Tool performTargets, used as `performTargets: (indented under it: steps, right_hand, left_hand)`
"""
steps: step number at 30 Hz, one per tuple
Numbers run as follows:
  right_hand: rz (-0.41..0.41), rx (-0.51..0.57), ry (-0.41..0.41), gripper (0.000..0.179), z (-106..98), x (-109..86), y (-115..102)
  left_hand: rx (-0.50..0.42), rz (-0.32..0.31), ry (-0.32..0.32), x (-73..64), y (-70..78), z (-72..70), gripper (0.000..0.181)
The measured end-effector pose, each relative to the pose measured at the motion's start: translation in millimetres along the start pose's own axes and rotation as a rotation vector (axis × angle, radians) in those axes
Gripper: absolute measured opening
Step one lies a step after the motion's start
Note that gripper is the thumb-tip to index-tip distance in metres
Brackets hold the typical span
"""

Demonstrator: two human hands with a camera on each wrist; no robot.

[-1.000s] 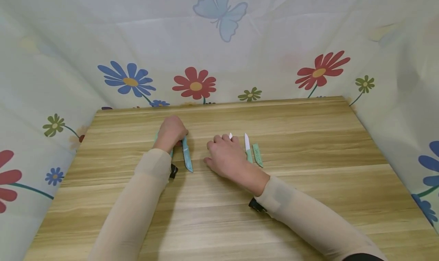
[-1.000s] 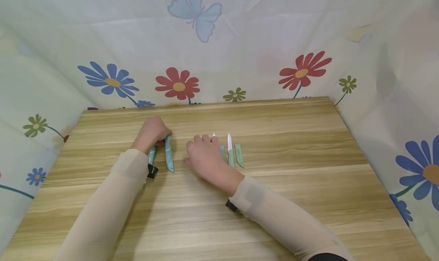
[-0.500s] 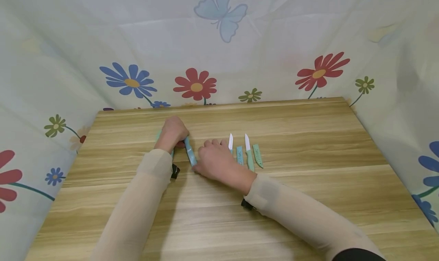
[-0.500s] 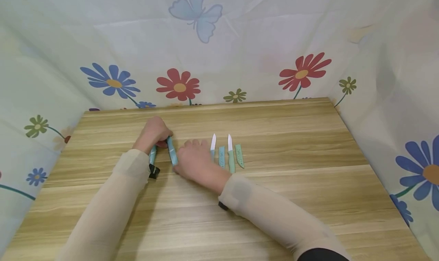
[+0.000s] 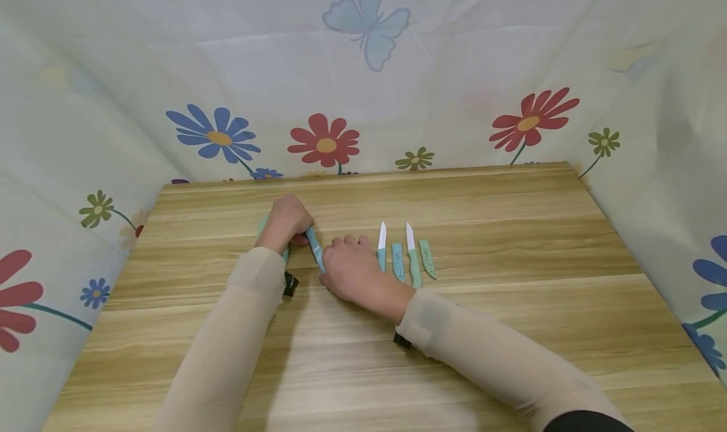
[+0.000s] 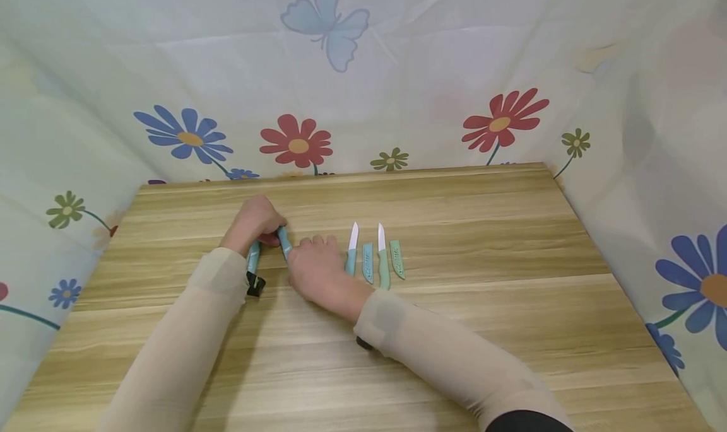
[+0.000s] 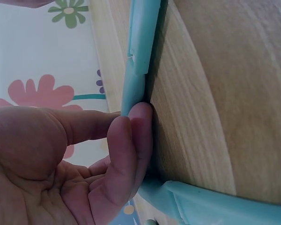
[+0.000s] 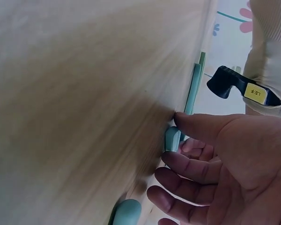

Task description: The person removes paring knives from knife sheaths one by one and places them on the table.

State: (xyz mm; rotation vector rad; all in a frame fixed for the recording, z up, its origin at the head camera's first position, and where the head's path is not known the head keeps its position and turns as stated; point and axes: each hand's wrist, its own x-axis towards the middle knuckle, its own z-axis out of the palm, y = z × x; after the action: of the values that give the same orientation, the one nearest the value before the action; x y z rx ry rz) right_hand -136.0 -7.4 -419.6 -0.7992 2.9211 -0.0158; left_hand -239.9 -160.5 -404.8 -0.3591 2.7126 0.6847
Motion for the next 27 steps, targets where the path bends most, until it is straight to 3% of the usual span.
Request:
performTargets:
  steps: [6,27]
  right_hand:
    - [-0.013,0.013,0.015,0.032,2.1,0.2,1.1]
    - [-0.012,0.019,0.017,0.032,2.1,-1.5,0.2]
  left_hand:
    - [-0.078,-0.028,-0.004,-0.6,0.5,0.7,0.012]
    - [-0.088,-0.038,-0.002,4.6,-2.0,3.4,0.012]
